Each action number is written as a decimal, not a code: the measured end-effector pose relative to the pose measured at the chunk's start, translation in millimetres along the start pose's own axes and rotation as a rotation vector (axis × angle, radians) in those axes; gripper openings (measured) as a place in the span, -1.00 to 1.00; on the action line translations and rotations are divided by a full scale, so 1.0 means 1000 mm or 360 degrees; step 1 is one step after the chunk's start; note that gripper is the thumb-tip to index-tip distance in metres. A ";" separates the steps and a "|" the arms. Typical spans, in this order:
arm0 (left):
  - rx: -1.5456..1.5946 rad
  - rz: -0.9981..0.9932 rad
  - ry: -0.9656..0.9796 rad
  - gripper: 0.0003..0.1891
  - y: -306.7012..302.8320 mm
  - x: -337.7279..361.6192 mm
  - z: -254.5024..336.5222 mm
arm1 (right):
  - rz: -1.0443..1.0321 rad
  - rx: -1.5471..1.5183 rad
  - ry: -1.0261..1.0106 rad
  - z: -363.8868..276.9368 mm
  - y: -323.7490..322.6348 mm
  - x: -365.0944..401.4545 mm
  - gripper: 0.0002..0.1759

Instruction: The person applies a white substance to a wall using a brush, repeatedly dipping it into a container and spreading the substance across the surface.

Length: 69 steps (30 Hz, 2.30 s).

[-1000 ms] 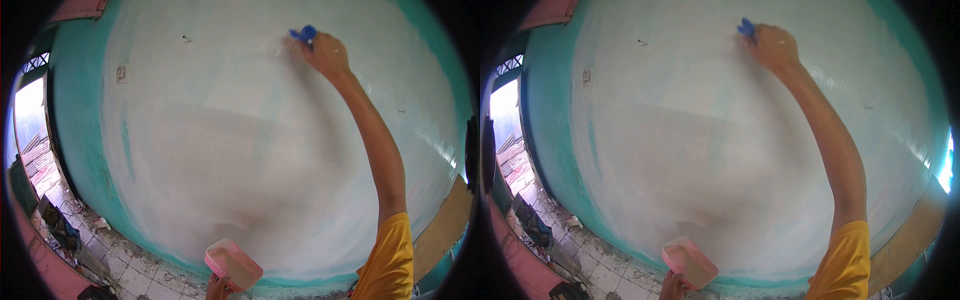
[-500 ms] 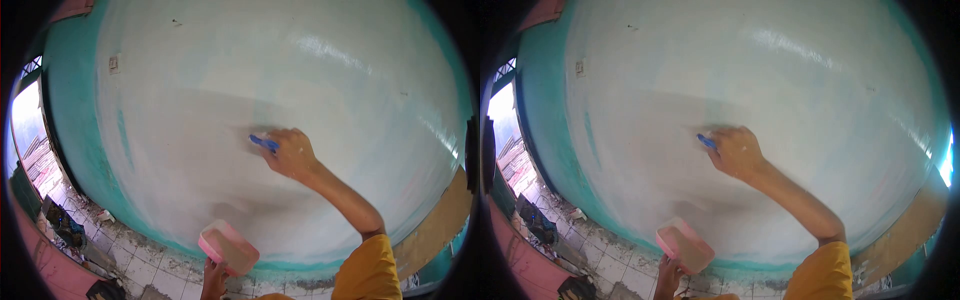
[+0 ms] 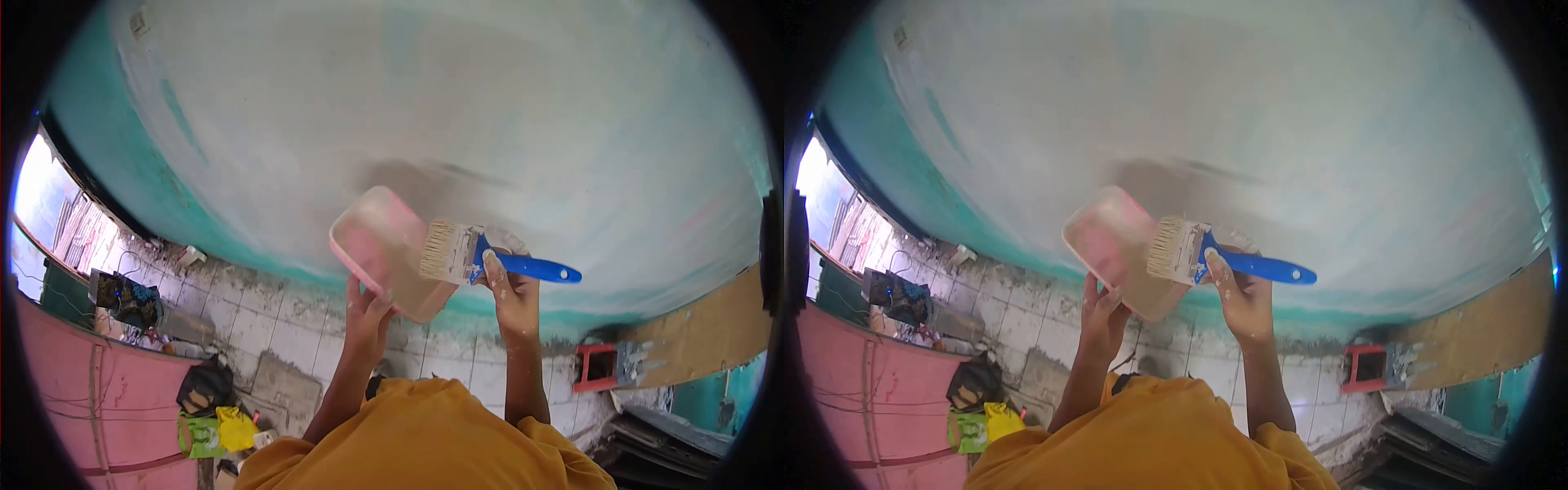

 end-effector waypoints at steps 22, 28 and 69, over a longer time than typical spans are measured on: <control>-0.0269 -0.0025 0.0250 -0.24 0.005 0.092 -0.038 | 0.0025 0.1317 -0.0746 -0.012 -0.031 0.106 -0.82; -0.0214 0.0105 0.0048 -0.24 -0.013 0.091 -0.036 | 0.0083 0.1329 -0.0552 -0.008 -0.029 0.108 -0.84; -0.0310 0.0010 -0.0405 -0.39 -0.181 -0.030 0.115 | 0.0606 -0.0173 0.0267 0.125 0.148 -0.047 -0.66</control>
Point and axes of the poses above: each hand's wrist, its own x-axis away from the middle knuckle, its own y-axis out of the palm, z = x × y, the point moved 7 cm from there along -x, towards the middle knuckle, and after that the axes turned 4 degrees about x, right-handed, at the moved point
